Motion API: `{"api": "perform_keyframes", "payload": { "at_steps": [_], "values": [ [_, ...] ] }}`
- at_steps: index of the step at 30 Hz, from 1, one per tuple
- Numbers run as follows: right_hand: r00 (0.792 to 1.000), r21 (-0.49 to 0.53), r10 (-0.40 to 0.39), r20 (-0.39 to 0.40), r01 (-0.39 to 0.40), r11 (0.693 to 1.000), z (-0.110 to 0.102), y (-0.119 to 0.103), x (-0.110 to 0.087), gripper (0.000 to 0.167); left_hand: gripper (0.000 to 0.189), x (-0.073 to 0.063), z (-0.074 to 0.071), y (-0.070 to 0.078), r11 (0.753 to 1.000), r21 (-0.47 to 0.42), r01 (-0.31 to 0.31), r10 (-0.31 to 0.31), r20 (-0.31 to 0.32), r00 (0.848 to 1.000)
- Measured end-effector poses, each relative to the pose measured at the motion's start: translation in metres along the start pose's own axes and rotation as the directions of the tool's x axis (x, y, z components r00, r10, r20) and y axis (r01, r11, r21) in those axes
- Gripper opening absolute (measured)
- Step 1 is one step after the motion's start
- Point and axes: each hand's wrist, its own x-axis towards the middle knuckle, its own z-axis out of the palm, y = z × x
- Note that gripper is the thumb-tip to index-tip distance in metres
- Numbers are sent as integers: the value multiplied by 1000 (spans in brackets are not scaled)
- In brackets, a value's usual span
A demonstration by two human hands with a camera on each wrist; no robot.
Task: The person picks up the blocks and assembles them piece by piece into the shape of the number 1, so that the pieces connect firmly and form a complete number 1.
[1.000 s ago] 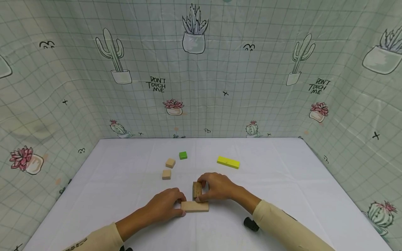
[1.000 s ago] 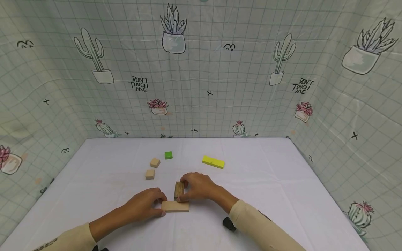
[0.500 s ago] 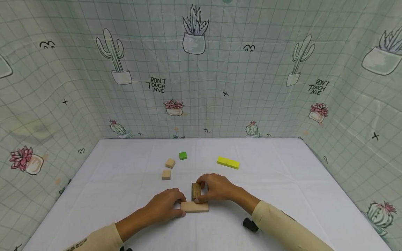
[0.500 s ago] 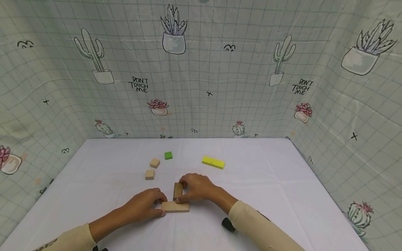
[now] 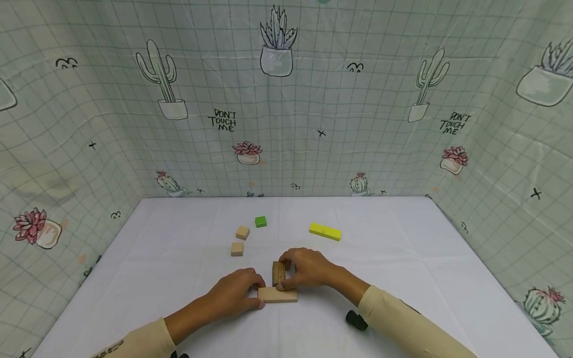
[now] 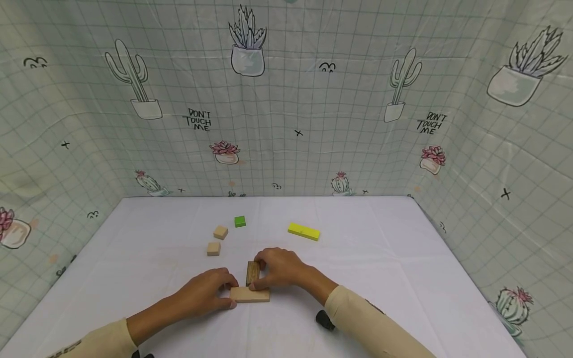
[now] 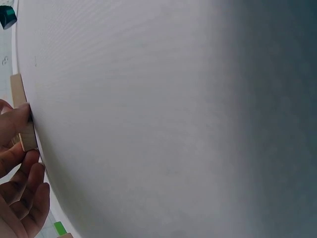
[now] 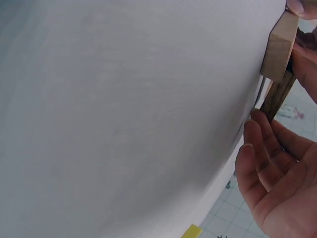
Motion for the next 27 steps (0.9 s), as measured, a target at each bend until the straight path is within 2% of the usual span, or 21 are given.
{"api": "perform_keyframes", "payload": {
  "at_steps": [27],
  "values": [
    [1000,13,-11,20,11,1000,1,1,0,59,28,0,-1,0,1000,5,-1,1,3,1000]
  ]
}}
